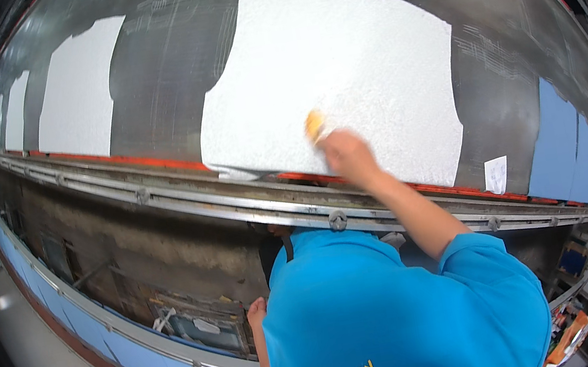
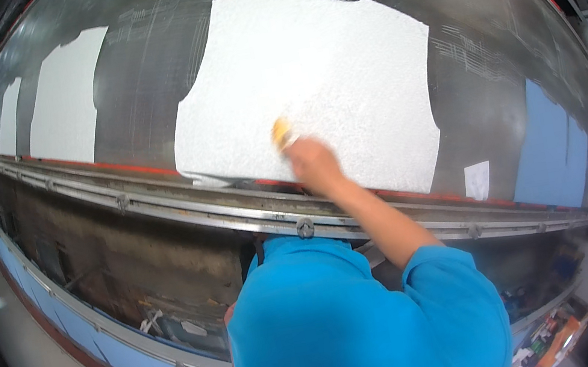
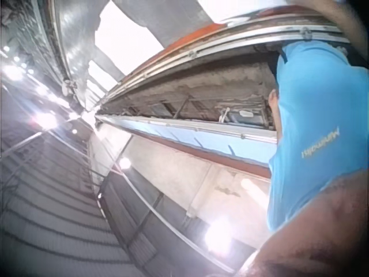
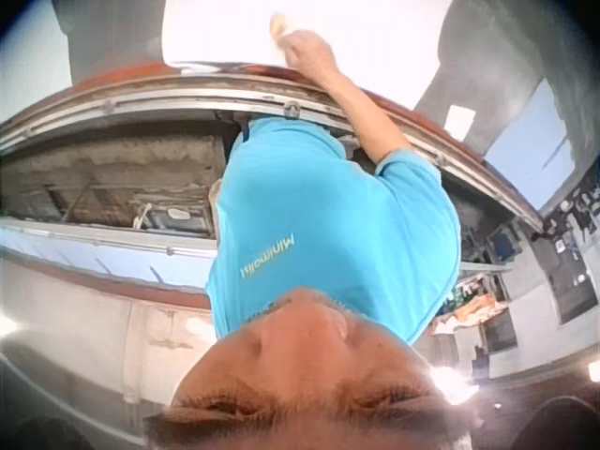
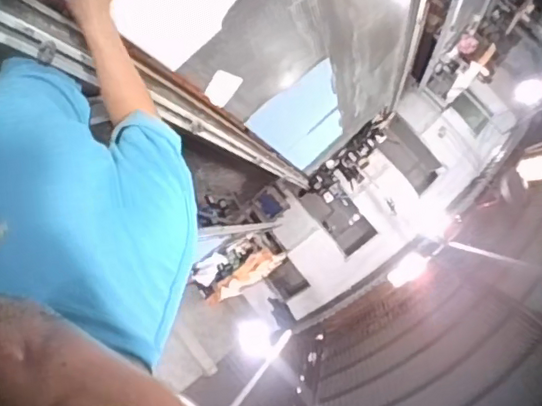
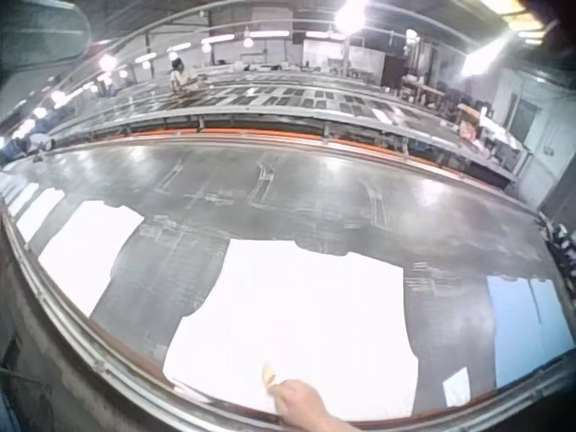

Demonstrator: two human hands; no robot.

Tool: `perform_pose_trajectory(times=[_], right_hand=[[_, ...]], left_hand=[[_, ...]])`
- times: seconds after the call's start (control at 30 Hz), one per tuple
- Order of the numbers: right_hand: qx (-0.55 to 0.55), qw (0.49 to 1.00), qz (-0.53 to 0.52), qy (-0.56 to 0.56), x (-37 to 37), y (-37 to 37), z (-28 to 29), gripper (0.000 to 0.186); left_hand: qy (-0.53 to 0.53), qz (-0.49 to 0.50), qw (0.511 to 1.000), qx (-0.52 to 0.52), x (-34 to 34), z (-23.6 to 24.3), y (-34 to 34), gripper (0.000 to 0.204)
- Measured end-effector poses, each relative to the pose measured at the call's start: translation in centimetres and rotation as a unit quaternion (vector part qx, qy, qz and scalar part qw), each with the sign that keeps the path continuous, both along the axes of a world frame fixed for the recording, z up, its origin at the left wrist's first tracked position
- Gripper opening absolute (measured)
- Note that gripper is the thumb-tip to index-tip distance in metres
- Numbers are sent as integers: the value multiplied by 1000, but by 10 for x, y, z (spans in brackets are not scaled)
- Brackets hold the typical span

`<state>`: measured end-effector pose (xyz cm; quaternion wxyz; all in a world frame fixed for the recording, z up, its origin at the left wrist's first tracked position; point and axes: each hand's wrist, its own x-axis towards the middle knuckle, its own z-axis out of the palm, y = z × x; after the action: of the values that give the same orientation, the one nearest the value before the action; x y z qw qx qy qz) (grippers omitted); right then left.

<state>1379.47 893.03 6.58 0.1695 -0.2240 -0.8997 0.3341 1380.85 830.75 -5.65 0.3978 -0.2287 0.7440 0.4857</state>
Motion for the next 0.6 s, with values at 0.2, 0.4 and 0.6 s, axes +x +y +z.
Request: perform_pose_trajectory(times=[0.2, 0.4, 0.6], right_hand=[[-191, 965, -178, 2, -1, 49, 50, 20], [141, 895, -420, -47, 69, 199, 8, 23], [25, 984, -170, -38, -27, 112, -8, 21]], left_hand=[[-111, 115, 987, 26, -16, 3, 11, 28], [23, -71, 997, -16, -59, 92, 150, 28], [12, -105, 989, -100, -76, 116, 177, 27]])
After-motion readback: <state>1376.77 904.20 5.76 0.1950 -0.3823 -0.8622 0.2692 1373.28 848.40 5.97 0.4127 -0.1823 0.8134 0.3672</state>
